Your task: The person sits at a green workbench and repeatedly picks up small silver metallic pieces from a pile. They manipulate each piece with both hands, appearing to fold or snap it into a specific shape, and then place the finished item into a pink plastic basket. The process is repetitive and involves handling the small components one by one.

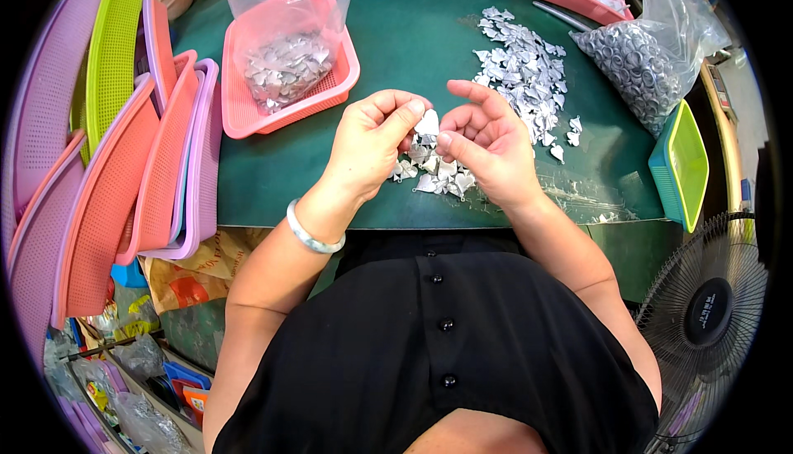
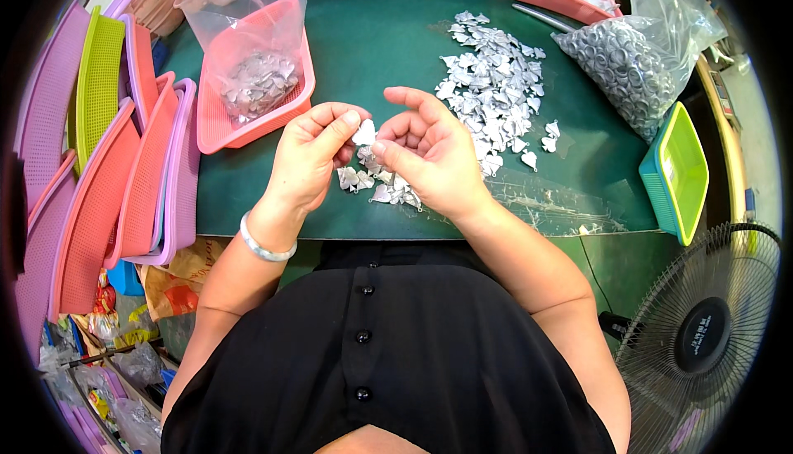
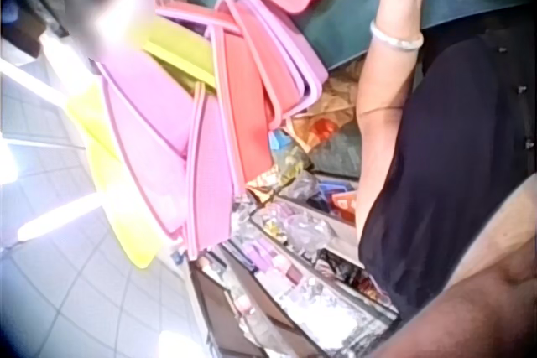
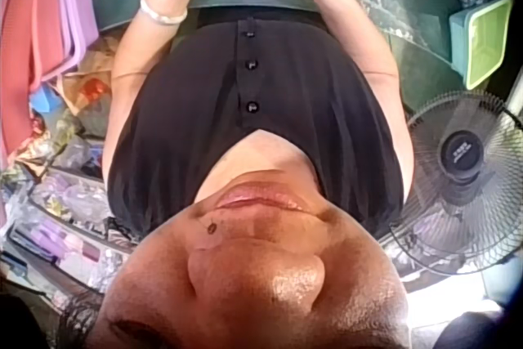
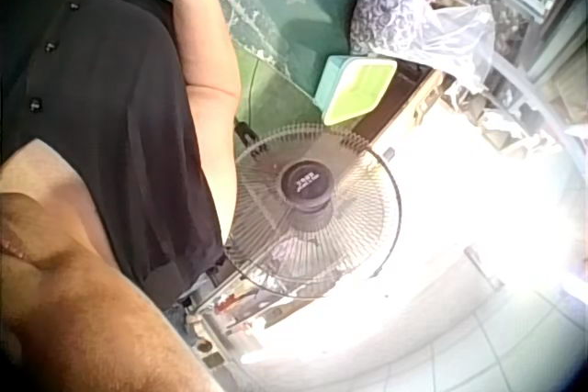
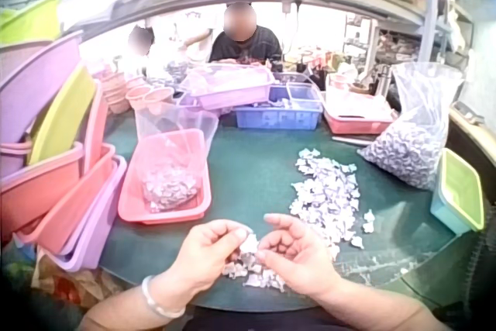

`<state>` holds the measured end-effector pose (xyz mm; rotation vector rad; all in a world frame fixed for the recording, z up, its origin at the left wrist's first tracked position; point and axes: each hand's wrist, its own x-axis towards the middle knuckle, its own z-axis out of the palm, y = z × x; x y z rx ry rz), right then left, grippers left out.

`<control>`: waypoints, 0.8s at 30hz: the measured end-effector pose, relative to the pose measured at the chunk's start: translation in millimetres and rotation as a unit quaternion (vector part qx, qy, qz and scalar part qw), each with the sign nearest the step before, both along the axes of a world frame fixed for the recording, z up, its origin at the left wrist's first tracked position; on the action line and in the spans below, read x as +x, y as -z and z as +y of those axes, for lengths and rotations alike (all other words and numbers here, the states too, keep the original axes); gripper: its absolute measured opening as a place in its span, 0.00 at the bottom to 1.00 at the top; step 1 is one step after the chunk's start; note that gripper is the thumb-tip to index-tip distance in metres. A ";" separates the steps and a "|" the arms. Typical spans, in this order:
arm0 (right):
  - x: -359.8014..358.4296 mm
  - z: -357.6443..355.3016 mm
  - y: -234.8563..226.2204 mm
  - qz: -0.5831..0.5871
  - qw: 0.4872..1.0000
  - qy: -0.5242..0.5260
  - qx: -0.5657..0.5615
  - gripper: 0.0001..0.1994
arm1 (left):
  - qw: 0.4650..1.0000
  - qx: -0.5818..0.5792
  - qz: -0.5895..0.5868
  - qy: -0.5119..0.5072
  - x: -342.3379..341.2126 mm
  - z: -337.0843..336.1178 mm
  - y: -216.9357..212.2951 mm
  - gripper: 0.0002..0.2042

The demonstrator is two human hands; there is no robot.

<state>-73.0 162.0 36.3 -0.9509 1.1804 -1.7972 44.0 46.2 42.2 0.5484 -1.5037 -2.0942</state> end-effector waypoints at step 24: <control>11.5 -8.5 13.1 0.258 0.955 0.100 -0.103 0.28 | 0.997 0.076 -0.004 0.023 -6.2 -0.6 12.0 0.06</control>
